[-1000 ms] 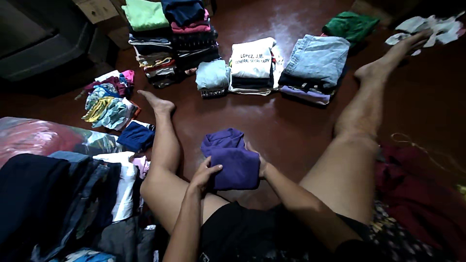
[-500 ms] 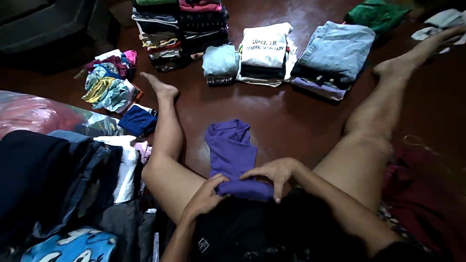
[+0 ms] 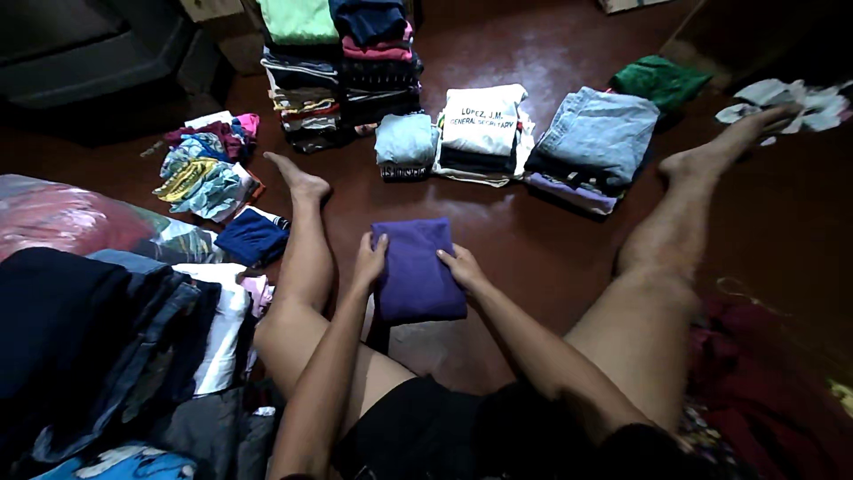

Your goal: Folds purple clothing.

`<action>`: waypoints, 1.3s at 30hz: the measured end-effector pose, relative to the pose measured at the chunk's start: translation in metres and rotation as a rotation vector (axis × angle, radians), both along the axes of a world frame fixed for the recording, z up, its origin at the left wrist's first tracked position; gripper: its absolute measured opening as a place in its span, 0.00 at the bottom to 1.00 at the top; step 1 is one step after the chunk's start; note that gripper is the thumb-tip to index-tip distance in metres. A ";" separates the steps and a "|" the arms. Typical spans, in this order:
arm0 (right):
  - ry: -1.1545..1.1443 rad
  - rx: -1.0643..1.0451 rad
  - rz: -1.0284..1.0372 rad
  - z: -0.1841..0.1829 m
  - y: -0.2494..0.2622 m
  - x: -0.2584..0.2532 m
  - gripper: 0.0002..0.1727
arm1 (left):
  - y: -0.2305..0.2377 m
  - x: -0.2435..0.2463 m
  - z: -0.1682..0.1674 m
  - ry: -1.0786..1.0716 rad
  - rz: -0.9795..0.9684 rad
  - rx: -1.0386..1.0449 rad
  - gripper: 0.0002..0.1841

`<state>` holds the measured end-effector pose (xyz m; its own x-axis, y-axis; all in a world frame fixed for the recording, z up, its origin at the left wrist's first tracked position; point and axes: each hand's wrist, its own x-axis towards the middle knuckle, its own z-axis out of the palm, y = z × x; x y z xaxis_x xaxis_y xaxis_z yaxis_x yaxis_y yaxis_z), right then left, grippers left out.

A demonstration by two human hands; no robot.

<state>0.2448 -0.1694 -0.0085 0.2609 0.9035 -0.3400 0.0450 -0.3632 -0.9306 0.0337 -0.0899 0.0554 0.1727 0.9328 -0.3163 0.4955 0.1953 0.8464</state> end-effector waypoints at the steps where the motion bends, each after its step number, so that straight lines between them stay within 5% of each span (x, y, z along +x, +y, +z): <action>1: -0.115 -0.054 0.012 -0.013 0.003 0.000 0.21 | 0.004 0.002 -0.016 0.063 0.012 -0.049 0.32; 4: -0.377 -0.148 0.079 -0.026 0.006 -0.003 0.24 | 0.002 0.007 -0.051 0.250 0.016 -0.089 0.28; 9: -0.541 -0.124 -0.009 -0.013 -0.006 -0.009 0.21 | -0.021 0.014 -0.053 0.380 0.123 0.129 0.25; 11: -0.658 -0.131 -0.049 -0.014 -0.015 -0.008 0.26 | -0.028 0.014 -0.053 0.485 0.164 0.091 0.37; 14: -0.669 -0.218 0.017 -0.004 -0.019 -0.004 0.47 | -0.031 0.012 -0.048 0.454 0.180 -0.103 0.57; 17: -0.480 -0.299 0.118 -0.005 -0.019 -0.004 0.40 | -0.029 0.014 -0.053 0.168 0.213 -0.287 0.51; 23: -0.047 -0.122 -0.053 -0.025 -0.022 0.021 0.21 | -0.036 0.005 -0.039 -0.612 0.223 -0.629 0.17; 28: 0.137 -0.039 -0.357 -0.024 -0.044 0.031 0.26 | -0.044 0.014 -0.018 -0.954 0.253 -0.538 0.10; 32: 0.762 -0.048 -0.378 -0.001 -0.061 0.025 0.35 | -0.040 0.019 0.010 -1.073 0.286 -0.441 0.10; 36: 1.213 0.245 -0.181 -0.009 -0.073 -0.004 0.53 | -0.033 0.024 0.003 -1.023 0.273 -0.511 0.12; 39: 1.164 0.117 -0.418 -0.008 -0.066 -0.029 0.30 | -0.036 0.028 -0.041 -0.678 0.306 -0.581 0.23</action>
<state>0.2157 -0.2353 -0.0167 0.1335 0.8642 -0.4851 -0.9278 -0.0631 -0.3677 0.0620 -0.1255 0.0146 0.2639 0.6956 -0.6682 -0.2098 0.7176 0.6641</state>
